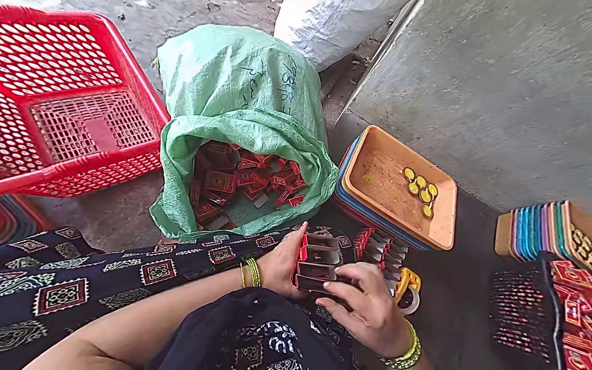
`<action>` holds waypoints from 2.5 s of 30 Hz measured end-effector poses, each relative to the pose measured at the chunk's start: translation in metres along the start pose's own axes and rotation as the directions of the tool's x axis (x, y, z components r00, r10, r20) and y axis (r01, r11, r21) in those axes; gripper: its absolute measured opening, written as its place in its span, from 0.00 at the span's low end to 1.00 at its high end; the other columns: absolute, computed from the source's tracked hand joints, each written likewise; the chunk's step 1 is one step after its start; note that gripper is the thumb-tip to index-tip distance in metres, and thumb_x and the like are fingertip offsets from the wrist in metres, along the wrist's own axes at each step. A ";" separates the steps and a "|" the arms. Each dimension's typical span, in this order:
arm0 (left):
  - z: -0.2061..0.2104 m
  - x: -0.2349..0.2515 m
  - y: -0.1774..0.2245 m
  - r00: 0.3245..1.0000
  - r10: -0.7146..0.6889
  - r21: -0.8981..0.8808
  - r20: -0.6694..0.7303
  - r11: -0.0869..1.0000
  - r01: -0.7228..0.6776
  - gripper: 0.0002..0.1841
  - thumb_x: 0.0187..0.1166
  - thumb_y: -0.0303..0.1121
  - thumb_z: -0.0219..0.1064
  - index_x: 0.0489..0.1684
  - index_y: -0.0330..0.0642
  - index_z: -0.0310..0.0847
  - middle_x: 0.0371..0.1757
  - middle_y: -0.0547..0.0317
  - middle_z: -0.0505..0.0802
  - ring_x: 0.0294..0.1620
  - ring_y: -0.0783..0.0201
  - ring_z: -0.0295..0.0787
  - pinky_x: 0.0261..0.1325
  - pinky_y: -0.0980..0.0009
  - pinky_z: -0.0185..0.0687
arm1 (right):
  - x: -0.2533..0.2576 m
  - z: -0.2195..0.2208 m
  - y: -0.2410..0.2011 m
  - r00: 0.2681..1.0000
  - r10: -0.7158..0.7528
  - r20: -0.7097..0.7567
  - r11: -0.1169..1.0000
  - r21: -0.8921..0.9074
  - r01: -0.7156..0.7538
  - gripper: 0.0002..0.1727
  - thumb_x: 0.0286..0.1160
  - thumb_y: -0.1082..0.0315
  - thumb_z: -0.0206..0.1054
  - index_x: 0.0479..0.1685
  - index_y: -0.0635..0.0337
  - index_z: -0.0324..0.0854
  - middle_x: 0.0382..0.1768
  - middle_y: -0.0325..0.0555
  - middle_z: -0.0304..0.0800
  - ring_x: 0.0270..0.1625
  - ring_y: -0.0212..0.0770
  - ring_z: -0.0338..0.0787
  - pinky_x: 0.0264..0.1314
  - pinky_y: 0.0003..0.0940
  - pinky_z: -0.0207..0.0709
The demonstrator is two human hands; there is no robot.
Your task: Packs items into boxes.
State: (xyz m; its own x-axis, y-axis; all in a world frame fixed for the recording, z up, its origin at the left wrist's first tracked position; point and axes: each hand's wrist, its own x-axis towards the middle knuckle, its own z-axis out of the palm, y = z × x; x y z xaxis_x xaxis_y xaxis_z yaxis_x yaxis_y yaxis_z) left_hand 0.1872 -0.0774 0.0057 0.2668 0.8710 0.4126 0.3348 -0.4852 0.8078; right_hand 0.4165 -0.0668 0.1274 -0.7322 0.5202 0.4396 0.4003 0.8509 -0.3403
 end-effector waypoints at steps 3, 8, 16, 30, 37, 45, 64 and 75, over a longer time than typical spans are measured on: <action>-0.003 0.002 0.002 0.997 0.027 0.011 0.068 1.000 -0.028 0.78 0.37 0.55 0.91 0.88 0.18 0.36 0.77 0.27 0.76 0.82 0.41 0.71 0.88 0.54 0.62 | 0.001 -0.002 -0.002 0.980 0.199 0.006 0.980 0.027 -0.199 0.30 0.61 0.45 0.84 0.62 0.47 0.85 0.72 0.55 0.79 0.74 0.48 0.79 0.75 0.45 0.78; -0.003 0.005 0.006 0.987 0.096 0.059 0.126 0.993 -0.104 0.75 0.36 0.56 0.90 0.86 0.20 0.44 0.74 0.30 0.79 0.80 0.40 0.74 0.86 0.52 0.65 | 0.000 0.007 -0.003 0.938 0.329 0.112 0.913 0.217 -0.347 0.35 0.50 0.68 0.84 0.65 0.60 0.79 0.80 0.61 0.73 0.82 0.49 0.76 0.75 0.40 0.83; 0.001 0.000 0.010 0.953 0.267 0.131 0.141 0.949 -0.285 0.70 0.49 0.60 0.84 0.88 0.23 0.41 0.71 0.30 0.81 0.78 0.44 0.76 0.85 0.51 0.67 | -0.010 0.007 -0.020 0.901 0.377 0.214 0.911 0.092 -0.402 0.31 0.51 0.64 0.85 0.63 0.49 0.86 0.80 0.59 0.73 0.75 0.47 0.83 0.67 0.38 0.86; 0.084 0.052 0.086 0.842 0.031 -0.294 0.539 0.943 0.154 0.85 0.37 0.62 0.91 0.93 0.33 0.23 0.83 0.35 0.68 0.81 0.54 0.74 0.72 0.59 0.85 | -0.156 -0.078 0.039 0.779 0.598 0.188 0.646 0.462 -0.608 0.25 0.53 0.61 0.87 0.52 0.62 0.91 0.64 0.51 0.89 0.69 0.38 0.86 0.74 0.37 0.81; 0.066 0.044 0.066 0.899 -0.182 -0.212 0.398 0.935 0.283 0.63 0.60 0.45 0.85 0.94 0.41 0.36 0.80 0.41 0.74 0.70 0.56 0.85 0.55 0.59 0.94 | -0.230 -0.037 0.058 0.595 0.741 0.310 0.518 0.299 -0.801 0.24 0.51 0.60 0.87 0.49 0.61 0.92 0.62 0.50 0.89 0.63 0.35 0.88 0.66 0.33 0.84; 0.018 0.034 0.054 0.936 -0.315 -0.222 0.154 0.913 0.344 0.55 0.66 0.41 0.80 0.94 0.44 0.42 0.75 0.45 0.80 0.61 0.58 0.90 0.52 0.61 0.95 | -0.209 -0.006 0.118 0.509 0.716 0.478 0.505 0.151 -0.850 0.30 0.52 0.60 0.87 0.57 0.65 0.89 0.62 0.55 0.89 0.63 0.43 0.88 0.72 0.44 0.79; -0.122 0.033 0.018 0.758 -0.549 -0.177 -0.352 0.834 0.522 0.45 0.68 0.40 0.80 0.87 0.43 0.59 0.76 0.48 0.81 0.70 0.58 0.85 0.68 0.55 0.86 | -0.098 -0.038 0.054 0.709 0.694 0.128 0.706 -0.317 -0.633 0.20 0.67 0.60 0.78 0.59 0.51 0.88 0.68 0.45 0.87 0.71 0.49 0.84 0.76 0.49 0.77; -0.181 -0.013 -0.107 0.281 -0.870 -0.488 -0.405 0.466 0.738 0.34 0.71 0.39 0.73 0.79 0.39 0.70 0.66 0.38 0.87 0.61 0.43 0.89 0.61 0.42 0.86 | 0.173 0.117 0.082 0.656 0.491 0.574 0.870 -0.366 -0.330 0.20 0.79 0.60 0.67 0.67 0.53 0.85 0.69 0.50 0.86 0.73 0.52 0.85 0.76 0.57 0.75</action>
State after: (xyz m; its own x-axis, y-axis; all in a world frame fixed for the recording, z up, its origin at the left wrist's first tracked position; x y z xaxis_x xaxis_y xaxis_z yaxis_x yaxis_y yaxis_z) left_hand -0.0151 -0.0226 -0.0095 -0.5818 0.6986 -0.4165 -0.0882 0.4548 0.8862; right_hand 0.2579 0.0847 0.0780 -0.6000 0.7165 -0.3557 0.7918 0.5953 -0.1366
